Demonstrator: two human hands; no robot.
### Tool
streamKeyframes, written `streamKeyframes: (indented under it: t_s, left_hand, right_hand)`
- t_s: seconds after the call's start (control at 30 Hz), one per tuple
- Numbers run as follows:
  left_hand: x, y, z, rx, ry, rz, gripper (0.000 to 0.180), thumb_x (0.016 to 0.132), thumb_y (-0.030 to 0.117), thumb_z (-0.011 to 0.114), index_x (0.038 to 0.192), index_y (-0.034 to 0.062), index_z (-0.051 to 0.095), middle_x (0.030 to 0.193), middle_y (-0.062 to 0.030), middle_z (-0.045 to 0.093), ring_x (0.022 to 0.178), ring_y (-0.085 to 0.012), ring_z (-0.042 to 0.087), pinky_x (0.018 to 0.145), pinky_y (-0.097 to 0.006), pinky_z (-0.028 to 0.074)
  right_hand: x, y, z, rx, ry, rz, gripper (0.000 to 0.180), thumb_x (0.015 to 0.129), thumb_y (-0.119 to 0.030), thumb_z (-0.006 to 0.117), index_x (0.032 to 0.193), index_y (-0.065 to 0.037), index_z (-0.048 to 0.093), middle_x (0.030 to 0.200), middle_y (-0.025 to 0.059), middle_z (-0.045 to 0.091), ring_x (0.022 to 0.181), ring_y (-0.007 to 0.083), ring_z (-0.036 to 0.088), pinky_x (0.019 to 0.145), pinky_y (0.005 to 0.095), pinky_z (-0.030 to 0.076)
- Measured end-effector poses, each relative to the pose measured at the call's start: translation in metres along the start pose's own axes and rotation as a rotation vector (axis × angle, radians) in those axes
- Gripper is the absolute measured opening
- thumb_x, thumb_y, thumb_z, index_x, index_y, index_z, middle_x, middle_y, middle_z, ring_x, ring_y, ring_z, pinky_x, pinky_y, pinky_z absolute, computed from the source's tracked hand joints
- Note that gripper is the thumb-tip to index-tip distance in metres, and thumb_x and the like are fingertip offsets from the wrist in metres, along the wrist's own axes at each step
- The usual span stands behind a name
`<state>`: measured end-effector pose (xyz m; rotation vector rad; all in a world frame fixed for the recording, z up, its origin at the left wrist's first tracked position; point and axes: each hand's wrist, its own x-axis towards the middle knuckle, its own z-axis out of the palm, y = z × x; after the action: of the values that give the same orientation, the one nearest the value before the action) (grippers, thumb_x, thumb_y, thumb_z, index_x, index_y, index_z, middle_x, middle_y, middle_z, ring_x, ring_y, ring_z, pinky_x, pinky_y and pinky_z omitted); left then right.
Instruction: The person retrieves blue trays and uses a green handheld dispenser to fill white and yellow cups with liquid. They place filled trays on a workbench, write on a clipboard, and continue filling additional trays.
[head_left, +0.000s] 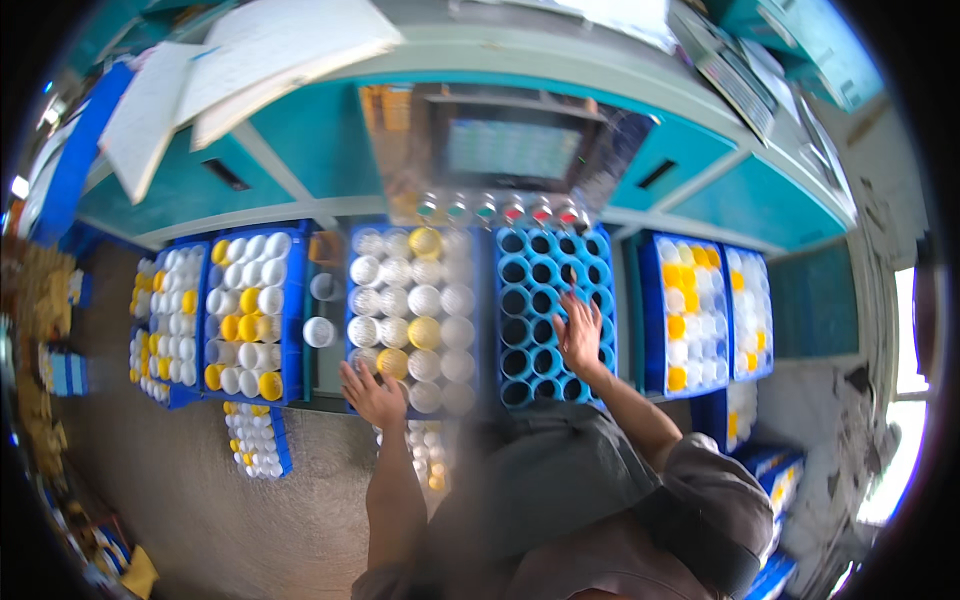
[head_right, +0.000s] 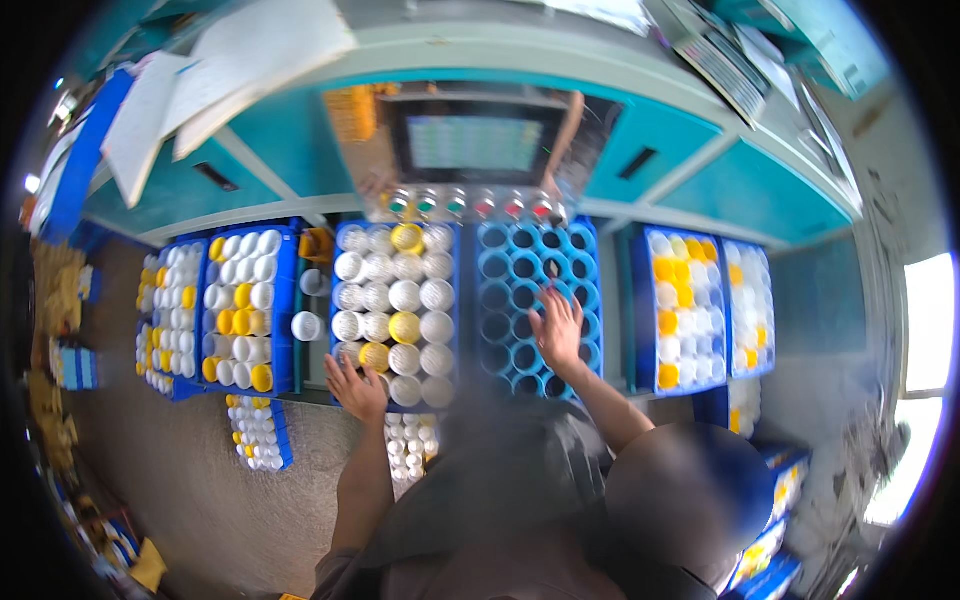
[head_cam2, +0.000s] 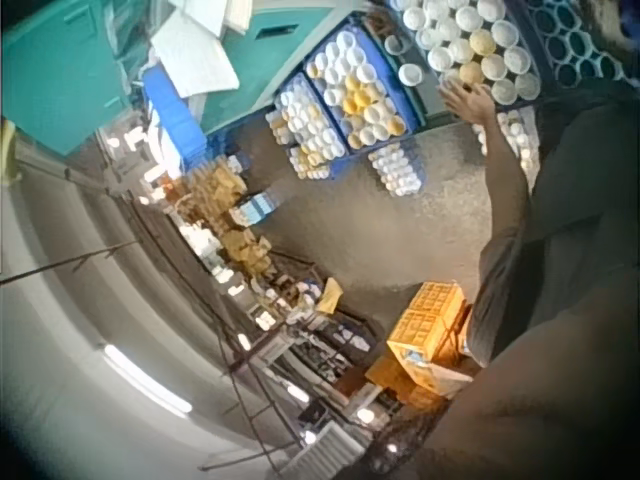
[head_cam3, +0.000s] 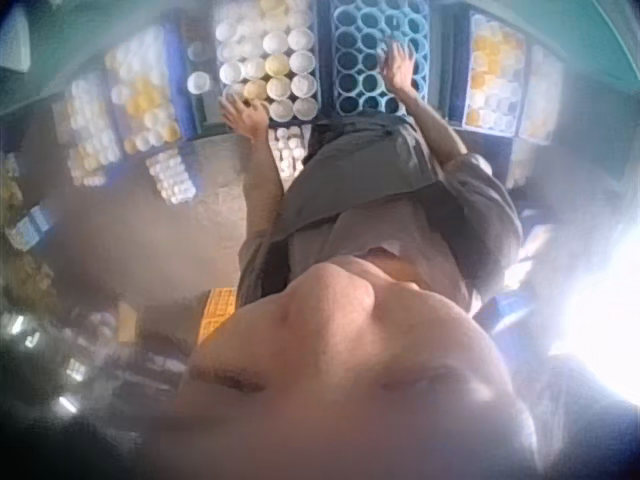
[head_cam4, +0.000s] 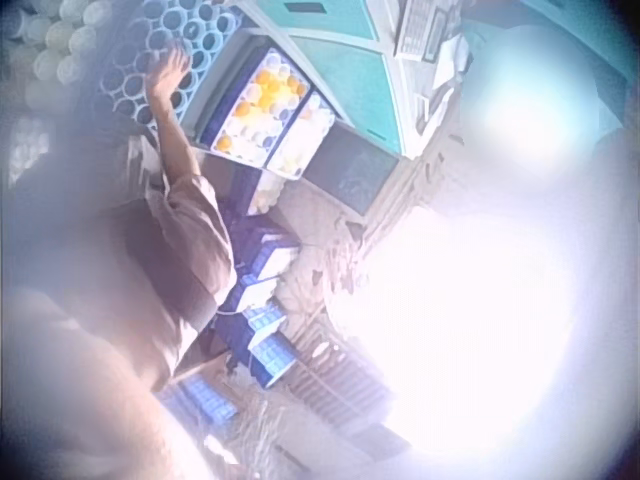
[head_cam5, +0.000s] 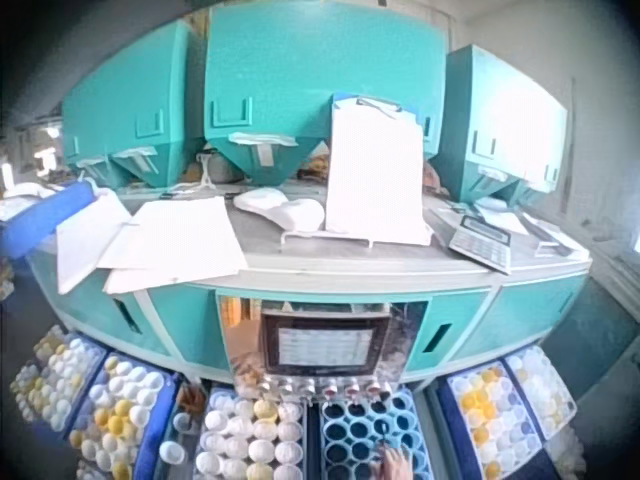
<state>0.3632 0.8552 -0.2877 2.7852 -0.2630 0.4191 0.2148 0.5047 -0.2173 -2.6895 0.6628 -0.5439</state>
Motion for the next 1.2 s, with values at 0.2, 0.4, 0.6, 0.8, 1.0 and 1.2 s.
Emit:
streamKeyframes:
  t_s: [0.2, 0.4, 0.6, 0.8, 1.0, 1.2]
  left_hand:
    - [-0.003, -0.005, 0.006, 0.030, 0.003, 0.036, 0.045, 0.092, 0.027, 0.059, 0.129, 0.0011, 0.059, 0.152, -0.0232, 0.036, 0.139, -0.0403, 0.036, 0.112, -0.055, 0.030]
    - [-0.001, -0.004, 0.005, 0.043, -0.048, 0.006, 0.043, 0.093, 0.028, 0.058, 0.128, 0.0024, 0.061, 0.154, -0.0209, 0.034, 0.141, -0.0387, 0.034, 0.113, -0.056, 0.028]
    - [-0.002, -0.004, 0.003, 0.038, -0.061, 0.005, 0.043, 0.093, 0.028, 0.058, 0.127, 0.0031, 0.061, 0.154, -0.0208, 0.034, 0.142, -0.0385, 0.033, 0.114, -0.056, 0.027]
    - [-0.003, -0.006, 0.004, 0.028, -0.078, 0.005, 0.045, 0.092, 0.028, 0.060, 0.128, 0.0011, 0.060, 0.154, -0.0214, 0.034, 0.142, -0.0391, 0.033, 0.114, -0.054, 0.027]
    - [0.001, -0.002, -0.003, -0.090, -0.013, -0.048, 0.062, 0.088, 0.027, 0.062, 0.139, -0.0020, 0.045, 0.153, -0.0219, 0.034, 0.141, -0.0396, 0.034, 0.115, -0.054, 0.025]
    - [0.001, 0.000, -0.007, -0.076, -0.016, -0.070, 0.063, 0.087, 0.028, 0.061, 0.139, -0.0043, 0.045, 0.152, -0.0229, 0.037, 0.140, -0.0409, 0.035, 0.113, -0.056, 0.027]
  right_hand:
    - [0.083, -0.055, -0.092, 0.108, 0.284, -0.274, 0.050, 0.100, -0.043, 0.045, 0.129, -0.005, 0.058, 0.111, 0.0143, 0.060, 0.097, 0.0311, 0.055, 0.095, 0.0450, 0.034]
    - [0.111, -0.098, -0.122, 0.255, 0.458, -0.282, 0.045, 0.098, -0.040, 0.053, 0.123, -0.005, 0.062, 0.106, 0.0127, 0.063, 0.094, 0.0284, 0.056, 0.093, 0.0418, 0.035]
    - [0.105, -0.103, -0.123, 0.240, 0.367, -0.294, 0.043, 0.097, -0.043, 0.054, 0.120, -0.008, 0.064, 0.104, 0.0100, 0.063, 0.096, 0.0268, 0.056, 0.095, 0.0411, 0.034]
    - [0.090, -0.095, -0.114, 0.304, 0.301, -0.202, 0.030, 0.095, -0.023, 0.056, 0.117, -0.006, 0.064, 0.105, 0.0121, 0.064, 0.095, 0.0284, 0.056, 0.092, 0.0397, 0.037]
    - [0.065, -0.059, -0.067, 0.182, 0.002, -0.266, 0.023, 0.091, -0.016, 0.063, 0.108, -0.002, 0.063, 0.089, 0.0125, 0.063, 0.079, 0.0306, 0.055, 0.079, 0.0422, 0.042]
    - [0.015, 0.027, 0.009, -0.045, -0.071, -0.009, 0.034, 0.091, -0.019, 0.063, 0.120, -0.001, 0.058, 0.120, 0.0185, 0.063, 0.114, 0.0355, 0.057, 0.099, 0.0472, 0.041]
